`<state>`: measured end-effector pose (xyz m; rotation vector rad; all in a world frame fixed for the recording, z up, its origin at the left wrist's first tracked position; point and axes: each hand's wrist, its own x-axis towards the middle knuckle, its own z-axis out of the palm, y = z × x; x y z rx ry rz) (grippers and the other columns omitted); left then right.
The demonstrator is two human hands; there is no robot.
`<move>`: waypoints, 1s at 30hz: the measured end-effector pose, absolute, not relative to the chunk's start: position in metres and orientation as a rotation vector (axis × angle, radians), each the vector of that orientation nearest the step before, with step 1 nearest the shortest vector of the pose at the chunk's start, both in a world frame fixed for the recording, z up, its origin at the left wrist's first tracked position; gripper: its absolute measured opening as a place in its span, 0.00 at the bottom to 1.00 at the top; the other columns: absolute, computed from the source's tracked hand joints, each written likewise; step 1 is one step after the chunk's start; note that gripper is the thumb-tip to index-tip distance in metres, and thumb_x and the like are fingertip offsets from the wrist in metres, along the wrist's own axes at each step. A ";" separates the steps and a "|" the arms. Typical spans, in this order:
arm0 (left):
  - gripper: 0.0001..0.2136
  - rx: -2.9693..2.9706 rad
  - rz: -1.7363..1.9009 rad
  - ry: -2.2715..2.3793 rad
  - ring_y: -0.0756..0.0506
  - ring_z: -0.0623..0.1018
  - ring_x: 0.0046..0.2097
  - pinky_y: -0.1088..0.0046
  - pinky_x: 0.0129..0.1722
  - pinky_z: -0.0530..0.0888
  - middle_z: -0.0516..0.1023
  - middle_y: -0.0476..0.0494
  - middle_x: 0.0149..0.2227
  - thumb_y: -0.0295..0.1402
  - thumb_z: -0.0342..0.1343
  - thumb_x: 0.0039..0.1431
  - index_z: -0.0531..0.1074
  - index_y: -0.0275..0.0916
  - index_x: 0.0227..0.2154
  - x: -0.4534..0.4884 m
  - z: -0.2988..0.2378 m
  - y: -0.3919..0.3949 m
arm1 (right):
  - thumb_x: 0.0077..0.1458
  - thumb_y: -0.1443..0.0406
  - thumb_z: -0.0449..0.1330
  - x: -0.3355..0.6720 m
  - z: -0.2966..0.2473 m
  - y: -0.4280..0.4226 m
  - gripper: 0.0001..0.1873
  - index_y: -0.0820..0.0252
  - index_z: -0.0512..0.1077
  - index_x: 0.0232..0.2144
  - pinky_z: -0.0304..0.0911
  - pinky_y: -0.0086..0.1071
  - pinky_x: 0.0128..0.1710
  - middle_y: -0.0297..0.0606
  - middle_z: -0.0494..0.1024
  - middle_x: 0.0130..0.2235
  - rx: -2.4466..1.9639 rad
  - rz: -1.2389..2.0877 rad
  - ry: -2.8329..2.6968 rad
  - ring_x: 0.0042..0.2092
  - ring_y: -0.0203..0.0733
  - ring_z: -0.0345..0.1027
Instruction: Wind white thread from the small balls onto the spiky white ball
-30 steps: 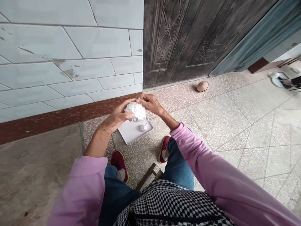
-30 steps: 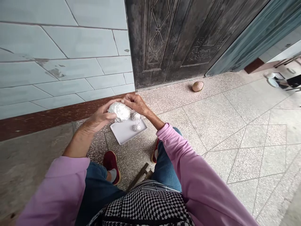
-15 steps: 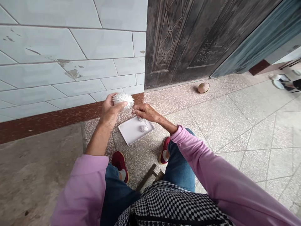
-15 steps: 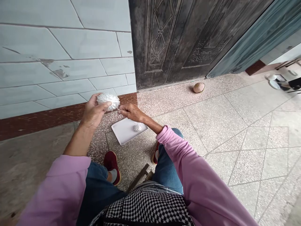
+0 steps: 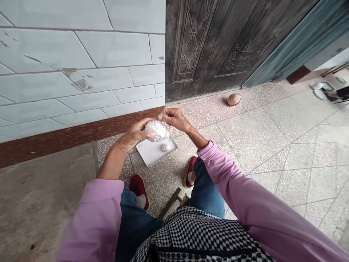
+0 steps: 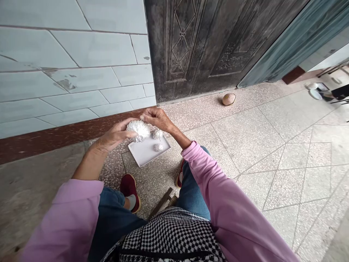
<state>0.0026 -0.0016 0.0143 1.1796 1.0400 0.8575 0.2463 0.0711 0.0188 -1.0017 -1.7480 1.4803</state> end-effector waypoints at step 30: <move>0.36 1.184 1.256 1.470 0.36 0.86 0.46 0.63 0.44 0.81 0.88 0.46 0.44 0.43 0.87 0.33 0.80 0.45 0.48 0.001 -0.014 0.024 | 0.88 0.57 0.75 0.232 -0.001 0.063 0.22 0.58 0.80 0.38 0.59 0.32 0.33 0.26 0.73 0.27 -0.793 1.572 -1.923 0.30 0.35 0.61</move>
